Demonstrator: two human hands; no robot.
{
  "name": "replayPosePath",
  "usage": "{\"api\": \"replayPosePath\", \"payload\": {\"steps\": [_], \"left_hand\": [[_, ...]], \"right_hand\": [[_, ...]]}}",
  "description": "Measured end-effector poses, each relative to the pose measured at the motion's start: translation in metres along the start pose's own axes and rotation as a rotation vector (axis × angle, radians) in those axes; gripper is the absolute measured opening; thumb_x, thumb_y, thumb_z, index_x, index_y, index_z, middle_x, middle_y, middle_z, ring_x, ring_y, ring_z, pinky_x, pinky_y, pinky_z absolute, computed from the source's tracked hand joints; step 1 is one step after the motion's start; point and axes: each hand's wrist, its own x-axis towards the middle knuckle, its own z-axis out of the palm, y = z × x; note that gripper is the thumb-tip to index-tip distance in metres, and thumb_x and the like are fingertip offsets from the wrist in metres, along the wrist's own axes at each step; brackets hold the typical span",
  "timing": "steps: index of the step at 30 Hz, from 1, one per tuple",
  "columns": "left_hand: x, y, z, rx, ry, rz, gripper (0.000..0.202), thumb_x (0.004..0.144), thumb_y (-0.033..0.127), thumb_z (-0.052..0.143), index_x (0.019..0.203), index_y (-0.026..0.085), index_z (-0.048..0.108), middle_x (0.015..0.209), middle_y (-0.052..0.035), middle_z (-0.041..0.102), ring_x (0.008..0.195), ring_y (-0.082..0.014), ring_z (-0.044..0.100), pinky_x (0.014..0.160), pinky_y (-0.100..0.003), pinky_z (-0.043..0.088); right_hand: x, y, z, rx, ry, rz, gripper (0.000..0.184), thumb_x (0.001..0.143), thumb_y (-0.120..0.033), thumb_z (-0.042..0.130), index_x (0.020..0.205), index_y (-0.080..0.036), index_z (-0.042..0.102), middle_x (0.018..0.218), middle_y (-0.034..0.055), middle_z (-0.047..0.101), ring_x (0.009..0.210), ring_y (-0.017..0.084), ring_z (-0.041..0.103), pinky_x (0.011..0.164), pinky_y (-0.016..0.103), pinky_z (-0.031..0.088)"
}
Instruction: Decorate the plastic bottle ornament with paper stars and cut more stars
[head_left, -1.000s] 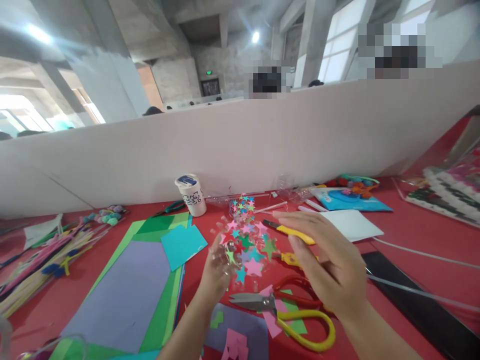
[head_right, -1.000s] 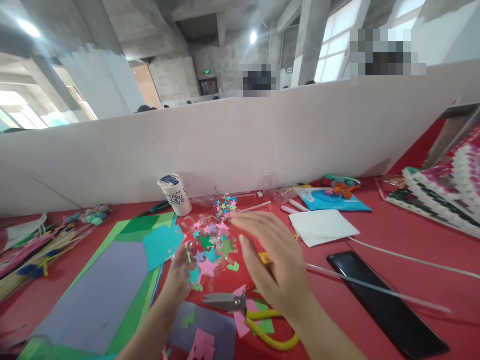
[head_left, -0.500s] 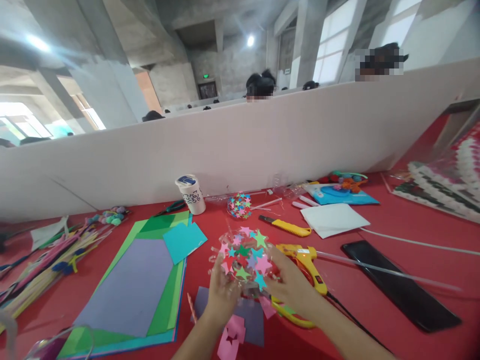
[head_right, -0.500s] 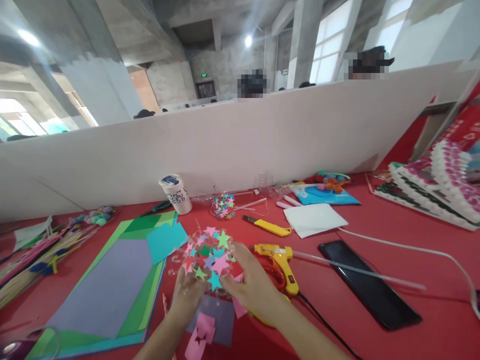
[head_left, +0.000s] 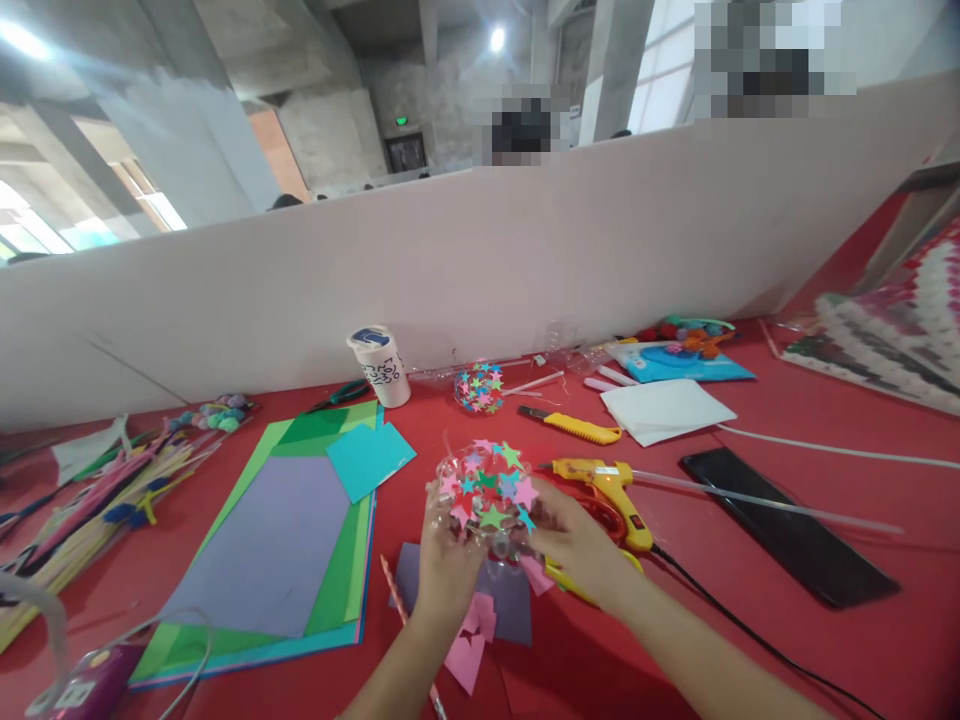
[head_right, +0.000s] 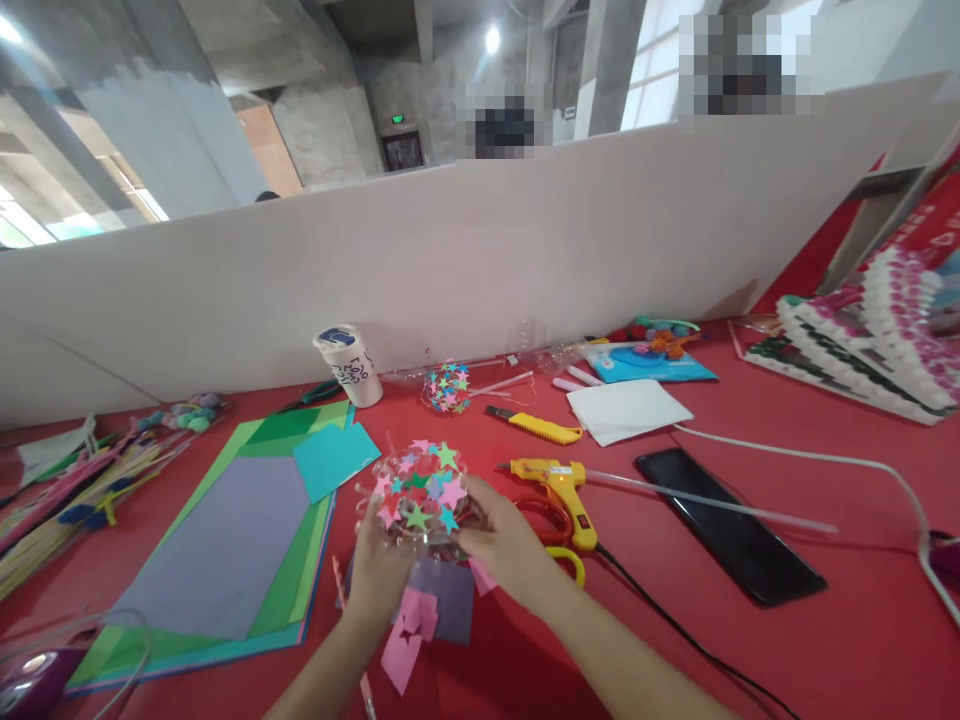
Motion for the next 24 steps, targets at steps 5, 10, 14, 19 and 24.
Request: {"api": "replayPosePath", "payload": {"steps": [5, 10, 14, 19, 24], "left_hand": [[0.005, 0.007, 0.004, 0.112, 0.038, 0.038, 0.032, 0.063, 0.018, 0.07, 0.093, 0.022, 0.063, 0.091, -0.0035, 0.066, 0.082, -0.0193, 0.064, 0.077, -0.032, 0.05], [0.006, 0.01, -0.003, 0.19, -0.023, 0.014, 0.026, 0.059, 0.014, 0.071, 0.084, 0.019, 0.066, 0.086, -0.0049, 0.068, 0.081, -0.0207, 0.063, 0.074, -0.03, 0.048], [0.012, 0.006, -0.014, 0.195, -0.04, -0.011, 0.02, 0.058, 0.01, 0.068, 0.076, 0.017, 0.064, 0.073, -0.0002, 0.066, 0.069, -0.0165, 0.059, 0.067, -0.027, 0.045], [0.018, 0.01, -0.023, 0.111, -0.085, -0.047, 0.029, 0.059, 0.007, 0.062, 0.087, 0.017, 0.064, 0.074, 0.0019, 0.064, 0.071, -0.015, 0.059, 0.068, -0.025, 0.044], [0.023, 0.01, -0.026, 0.011, -0.061, -0.101, 0.061, 0.054, 0.007, 0.061, 0.114, 0.02, 0.056, 0.098, -0.0024, 0.066, 0.084, -0.0173, 0.06, 0.073, -0.027, 0.046]], "right_hand": [[0.006, 0.003, -0.003, 0.302, -0.052, 0.247, 0.049, 0.062, -0.007, 0.045, 0.107, -0.02, 0.062, 0.083, 0.0035, 0.073, 0.075, 0.019, 0.071, 0.063, 0.03, 0.057], [0.018, 0.01, -0.009, 0.44, -0.024, 0.389, 0.046, 0.062, -0.006, 0.049, 0.103, -0.021, 0.065, 0.086, 0.0021, 0.073, 0.087, 0.021, 0.07, 0.069, 0.031, 0.057], [0.025, 0.024, -0.006, 0.486, -0.022, 0.434, 0.029, 0.078, -0.017, 0.061, 0.107, -0.018, 0.061, 0.094, 0.0034, 0.069, 0.087, 0.019, 0.067, 0.078, 0.038, 0.055], [0.026, 0.033, -0.002, 0.509, -0.074, 0.446, 0.026, 0.089, -0.03, 0.057, 0.11, -0.015, 0.058, 0.106, 0.006, 0.064, 0.09, 0.019, 0.064, 0.078, 0.04, 0.053], [0.031, 0.035, -0.001, 0.501, -0.124, 0.44, 0.025, 0.088, -0.028, 0.059, 0.109, -0.015, 0.059, 0.106, 0.0059, 0.064, 0.095, 0.02, 0.063, 0.084, 0.043, 0.051]]}}
